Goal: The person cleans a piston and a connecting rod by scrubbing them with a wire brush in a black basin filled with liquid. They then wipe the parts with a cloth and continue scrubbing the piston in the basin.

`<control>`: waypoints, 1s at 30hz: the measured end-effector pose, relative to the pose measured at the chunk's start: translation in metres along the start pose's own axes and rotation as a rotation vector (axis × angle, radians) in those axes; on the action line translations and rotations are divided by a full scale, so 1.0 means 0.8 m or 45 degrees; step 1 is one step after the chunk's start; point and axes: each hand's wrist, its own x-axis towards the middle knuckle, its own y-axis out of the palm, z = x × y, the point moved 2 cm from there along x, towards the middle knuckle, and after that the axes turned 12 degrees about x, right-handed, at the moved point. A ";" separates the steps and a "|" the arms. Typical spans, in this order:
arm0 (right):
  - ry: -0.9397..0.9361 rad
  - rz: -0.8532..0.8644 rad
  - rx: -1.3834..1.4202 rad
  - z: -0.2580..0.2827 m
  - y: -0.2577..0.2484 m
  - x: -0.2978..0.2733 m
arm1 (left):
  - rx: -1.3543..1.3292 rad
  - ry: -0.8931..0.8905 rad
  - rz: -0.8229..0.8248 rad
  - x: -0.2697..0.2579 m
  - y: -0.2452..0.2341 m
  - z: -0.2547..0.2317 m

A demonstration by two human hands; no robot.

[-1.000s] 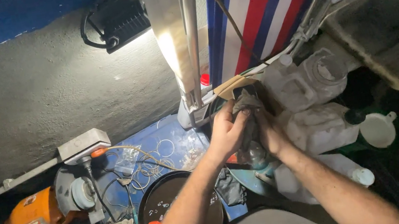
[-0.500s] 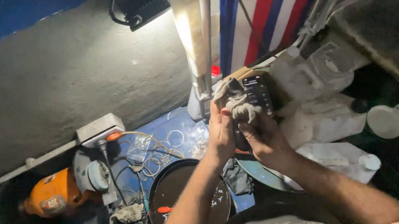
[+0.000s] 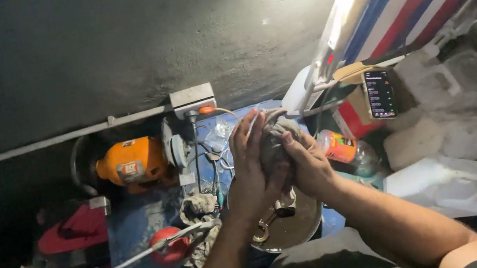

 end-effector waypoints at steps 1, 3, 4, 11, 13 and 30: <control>0.008 0.006 -0.007 -0.010 0.014 -0.005 | 0.000 -0.008 -0.009 -0.008 -0.002 0.016; 0.034 -0.059 0.220 -0.028 0.038 -0.016 | -0.073 -0.016 -0.193 -0.024 -0.005 0.047; 0.039 -0.056 0.212 -0.036 0.049 -0.020 | -0.075 -0.022 -0.201 -0.023 -0.016 0.046; -0.058 0.396 0.139 -0.084 0.115 -0.053 | -0.614 -0.354 -0.674 -0.033 -0.074 0.089; -0.091 0.500 0.124 -0.089 0.132 -0.057 | -0.812 -0.445 -0.689 -0.035 -0.087 0.103; 0.193 0.719 0.631 -0.129 0.206 -0.060 | -0.419 -0.540 -0.637 -0.081 -0.129 0.159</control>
